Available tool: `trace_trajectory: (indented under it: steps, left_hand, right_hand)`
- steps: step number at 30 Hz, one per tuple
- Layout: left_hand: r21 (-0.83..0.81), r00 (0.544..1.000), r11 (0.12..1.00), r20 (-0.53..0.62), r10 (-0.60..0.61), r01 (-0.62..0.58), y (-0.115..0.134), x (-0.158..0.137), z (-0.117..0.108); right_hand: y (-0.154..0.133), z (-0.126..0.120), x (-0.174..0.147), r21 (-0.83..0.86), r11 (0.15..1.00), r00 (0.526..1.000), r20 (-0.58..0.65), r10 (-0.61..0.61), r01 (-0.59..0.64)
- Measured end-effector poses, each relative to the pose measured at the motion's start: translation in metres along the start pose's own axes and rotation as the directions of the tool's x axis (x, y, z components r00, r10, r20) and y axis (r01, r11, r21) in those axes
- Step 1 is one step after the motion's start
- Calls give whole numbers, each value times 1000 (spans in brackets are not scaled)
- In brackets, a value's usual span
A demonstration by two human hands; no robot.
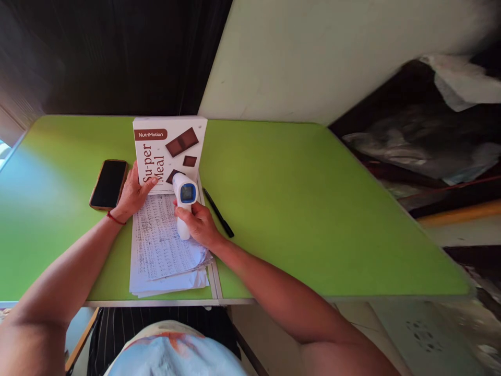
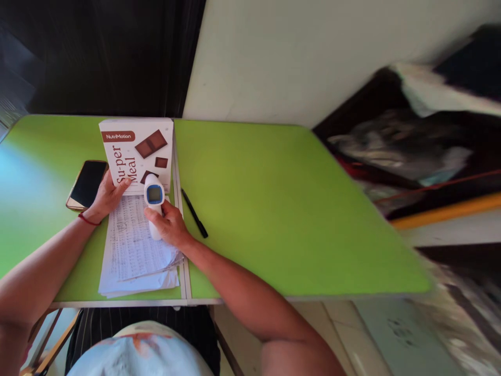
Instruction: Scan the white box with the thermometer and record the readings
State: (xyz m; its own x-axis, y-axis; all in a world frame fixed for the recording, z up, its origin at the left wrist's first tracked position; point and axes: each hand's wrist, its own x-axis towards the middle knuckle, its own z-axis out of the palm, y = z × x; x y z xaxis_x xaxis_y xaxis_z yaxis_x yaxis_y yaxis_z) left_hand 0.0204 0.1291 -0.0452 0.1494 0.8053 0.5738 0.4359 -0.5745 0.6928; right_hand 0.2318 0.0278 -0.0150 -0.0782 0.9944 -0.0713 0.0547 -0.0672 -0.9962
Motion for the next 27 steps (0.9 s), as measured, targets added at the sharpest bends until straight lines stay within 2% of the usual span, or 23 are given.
trace_trajectory:
  steps: [12,21,24,27]
  left_hand:
    - [4,1000,1000,-6,16,-16,0,0,1]
    - [21,1000,1000,22,11,-12,3,0,-1]
    - [38,1000,999,15,28,-28,3,-3,-2]
    - [55,1000,998,20,15,-16,1,-5,-2]
  right_hand:
    - [-4,0,-2,7,1000,1000,-1,22,-22]
    - [-4,-3,0,87,996,998,61,-1,-5]
    - [-7,-7,-3,106,994,993,114,-43,31]
    - [-11,-14,-5,79,987,983,114,-146,137]
